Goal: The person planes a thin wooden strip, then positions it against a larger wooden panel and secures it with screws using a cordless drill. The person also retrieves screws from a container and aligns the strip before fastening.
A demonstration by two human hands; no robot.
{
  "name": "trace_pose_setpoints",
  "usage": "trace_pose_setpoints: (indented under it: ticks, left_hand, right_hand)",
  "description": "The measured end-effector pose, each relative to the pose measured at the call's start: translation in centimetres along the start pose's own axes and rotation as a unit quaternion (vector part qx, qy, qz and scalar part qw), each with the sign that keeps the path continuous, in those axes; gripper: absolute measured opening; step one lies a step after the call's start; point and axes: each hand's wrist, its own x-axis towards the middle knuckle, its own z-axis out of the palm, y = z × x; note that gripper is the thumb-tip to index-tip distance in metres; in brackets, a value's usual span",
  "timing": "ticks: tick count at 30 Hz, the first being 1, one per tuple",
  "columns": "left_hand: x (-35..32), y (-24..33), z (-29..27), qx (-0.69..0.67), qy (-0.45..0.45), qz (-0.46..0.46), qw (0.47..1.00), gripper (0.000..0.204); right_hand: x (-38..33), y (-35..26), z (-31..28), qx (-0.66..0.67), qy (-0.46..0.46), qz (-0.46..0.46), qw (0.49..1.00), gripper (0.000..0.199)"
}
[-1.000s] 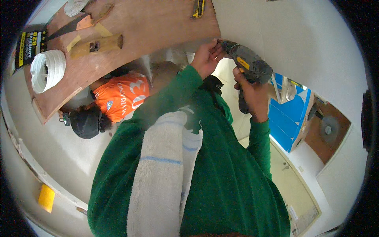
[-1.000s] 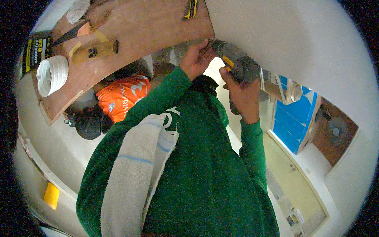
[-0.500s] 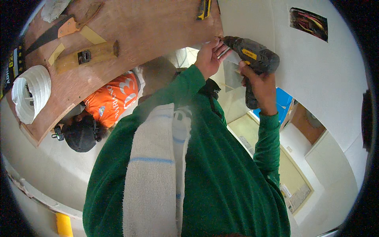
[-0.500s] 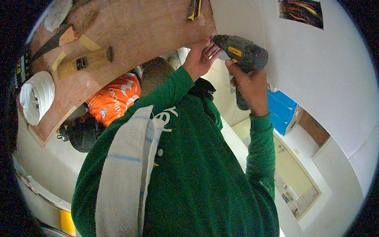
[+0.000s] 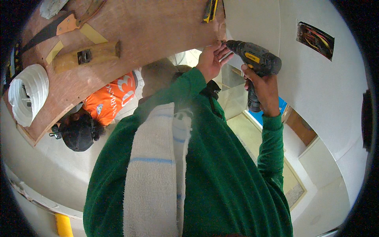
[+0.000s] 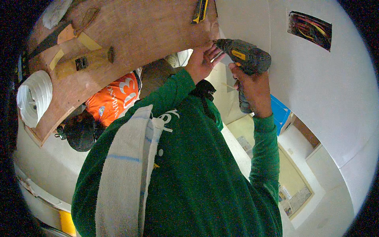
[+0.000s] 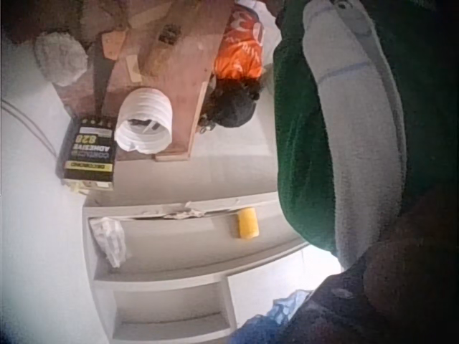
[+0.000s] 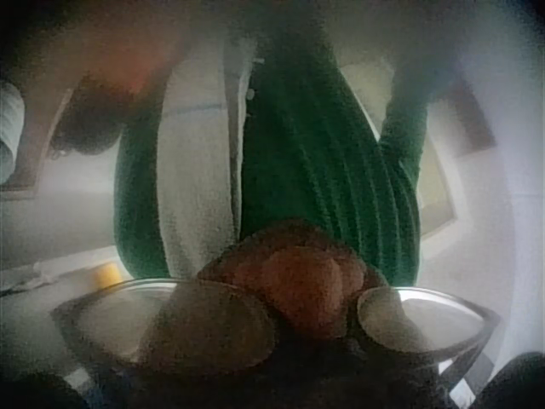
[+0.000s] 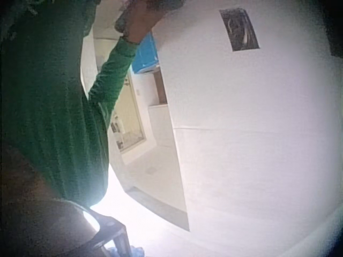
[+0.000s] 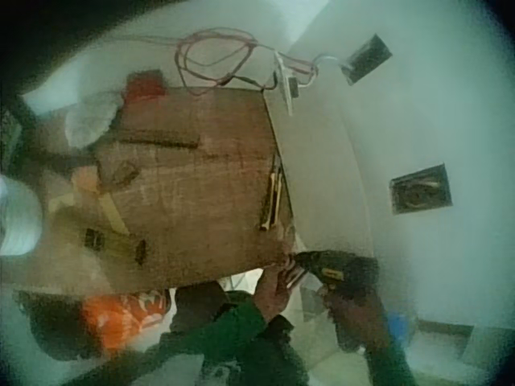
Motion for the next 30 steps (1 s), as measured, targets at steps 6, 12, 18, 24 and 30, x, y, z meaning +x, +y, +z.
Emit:
trace_pose_setpoints:
  ticks: [6, 12, 18, 24, 30]
  left_hand:
    - [0.3, -0.2, 0.3, -0.026, 0.012, -0.002, 1.0, 0.036]
    - [0.1, 0.0, 0.7, -0.022, 0.019, 0.01, 1.0, 0.045]
    - [-0.1, 0.1, 0.7, -0.018, 0.03, 0.015, 0.999, 0.05]
    - [-0.1, -0.2, 0.5, -0.028, 0.052, 0.021, 0.998, 0.05]
    - [0.0, -0.3, -0.1, -0.011, 0.034, 0.017, 0.999, 0.047]
  right_hand:
    - [0.7, 0.2, -0.4, -0.009, -0.01, 0.025, 1.0, 0.027]
    - [1.2, 0.5, -0.6, -0.004, -0.032, 0.039, 0.999, 0.031]
    - [1.0, 0.3, 0.0, 0.007, -0.029, 0.044, 0.999, 0.03]
    - [0.7, 0.0, 0.1, -0.001, -0.035, 0.057, 0.998, 0.03]
    - [0.5, 0.3, 0.1, -0.007, -0.047, 0.042, 0.998, 0.027]
